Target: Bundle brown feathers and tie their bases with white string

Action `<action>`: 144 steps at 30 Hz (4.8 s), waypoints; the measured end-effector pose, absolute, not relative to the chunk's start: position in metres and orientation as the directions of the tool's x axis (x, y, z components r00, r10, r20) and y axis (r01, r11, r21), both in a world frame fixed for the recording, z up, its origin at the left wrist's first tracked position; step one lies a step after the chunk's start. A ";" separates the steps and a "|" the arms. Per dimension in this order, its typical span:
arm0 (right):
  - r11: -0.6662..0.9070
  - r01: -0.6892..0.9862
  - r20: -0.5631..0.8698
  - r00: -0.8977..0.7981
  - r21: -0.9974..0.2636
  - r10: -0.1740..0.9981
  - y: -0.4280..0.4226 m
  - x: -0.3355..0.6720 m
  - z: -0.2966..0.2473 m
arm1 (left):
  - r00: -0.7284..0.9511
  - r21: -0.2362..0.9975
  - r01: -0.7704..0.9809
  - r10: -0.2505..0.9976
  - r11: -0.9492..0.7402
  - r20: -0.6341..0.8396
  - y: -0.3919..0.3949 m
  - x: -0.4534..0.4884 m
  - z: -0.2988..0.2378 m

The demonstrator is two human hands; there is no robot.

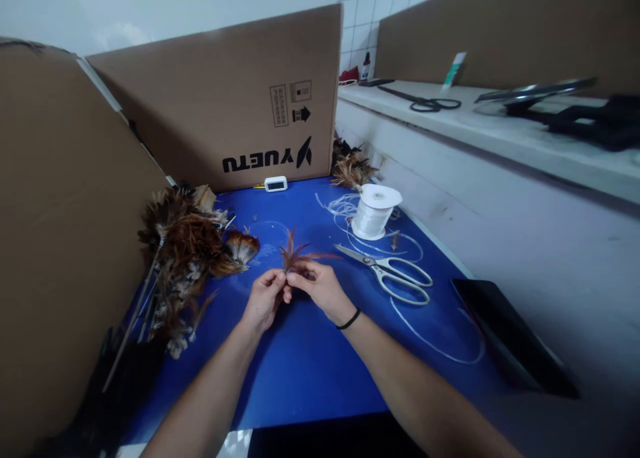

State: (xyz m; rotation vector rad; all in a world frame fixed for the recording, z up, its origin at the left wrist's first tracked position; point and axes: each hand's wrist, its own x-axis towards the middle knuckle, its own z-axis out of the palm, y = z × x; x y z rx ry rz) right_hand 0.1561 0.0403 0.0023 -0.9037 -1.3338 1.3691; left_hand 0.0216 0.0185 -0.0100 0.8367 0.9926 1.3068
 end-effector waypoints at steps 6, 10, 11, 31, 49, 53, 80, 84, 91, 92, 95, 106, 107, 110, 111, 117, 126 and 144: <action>0.335 0.249 0.298 -0.174 -0.909 0.938 0.043 0.166 0.006 | -0.121 0.928 -0.372 0.992 -0.008 -0.040 0.026 0.013 -0.009; 0.447 0.526 0.417 -0.183 -0.724 0.890 0.043 0.191 0.015 | -0.147 0.930 -0.367 0.988 -0.011 -0.046 0.030 0.009 -0.012; 0.440 0.588 0.425 -0.173 -0.679 0.888 0.044 0.199 0.017 | -0.149 0.930 -0.366 0.988 -0.013 -0.045 0.031 0.009 -0.013; 0.087 0.996 0.241 -0.081 -0.017 0.967 0.020 0.282 0.011 | -0.179 0.948 -0.318 0.981 0.016 -0.077 0.036 0.008 -0.017; 0.053 0.964 0.203 0.001 -0.260 0.979 0.064 0.336 0.015 | -0.175 0.957 -0.290 0.982 0.021 -0.075 0.036 0.009 -0.016; 0.176 0.939 0.158 -0.134 -0.295 0.978 0.089 0.334 0.014 | -0.172 0.958 -0.286 0.983 0.015 -0.067 0.036 0.009 -0.017; 0.379 0.765 0.270 -0.274 -0.521 0.923 0.058 0.299 0.043 | -0.132 0.958 -0.285 0.988 0.042 -0.082 0.035 0.010 -0.019; 0.390 0.841 0.259 -0.309 -0.375 0.915 0.068 0.287 0.042 | -0.132 0.956 -0.292 0.988 0.033 -0.074 0.035 0.010 -0.019; 0.340 0.933 0.243 -0.305 -0.120 0.921 0.154 0.235 0.034 | -0.138 0.953 -0.301 0.988 0.026 -0.071 0.034 0.012 -0.018; 0.325 0.940 0.249 -0.291 -0.107 0.924 0.166 0.226 0.031 | -0.140 0.953 -0.300 0.987 0.028 -0.073 0.034 0.012 -0.017; 0.261 0.963 0.251 -0.235 -0.073 0.939 0.196 0.206 0.021 | -0.141 0.952 -0.304 0.987 0.034 -0.080 0.034 0.013 -0.016; 0.348 0.938 0.242 -0.338 0.003 0.910 0.179 0.184 0.016 | -0.156 0.947 -0.322 0.985 0.015 -0.069 0.036 0.013 -0.019; 0.373 0.928 0.236 -0.362 0.000 0.902 0.168 0.183 0.017 | -0.156 0.946 -0.325 0.985 0.014 -0.068 0.037 0.012 -0.019; 0.445 0.896 0.220 -0.430 -0.021 0.876 0.136 0.187 0.021 | -0.164 0.940 -0.340 0.983 0.016 -0.076 0.038 0.010 -0.020; 0.464 0.885 0.214 -0.447 -0.034 0.869 0.126 0.191 0.023 | -0.171 0.937 -0.349 0.982 0.015 -0.080 0.038 0.009 -0.020; 0.392 0.557 0.047 -0.532 -0.732 0.845 0.076 0.212 0.031 | -0.153 0.908 -0.419 0.984 0.022 -0.094 0.037 0.008 -0.017; 0.084 0.294 -0.096 -0.548 -0.952 0.831 0.051 0.216 0.044 | 0.122 0.904 -0.382 0.980 0.193 -0.158 0.027 0.013 -0.007; -0.004 0.249 -0.136 -0.513 -0.969 0.848 0.052 0.201 0.012 | 0.087 0.944 -0.290 0.987 0.158 -0.138 0.027 0.018 -0.010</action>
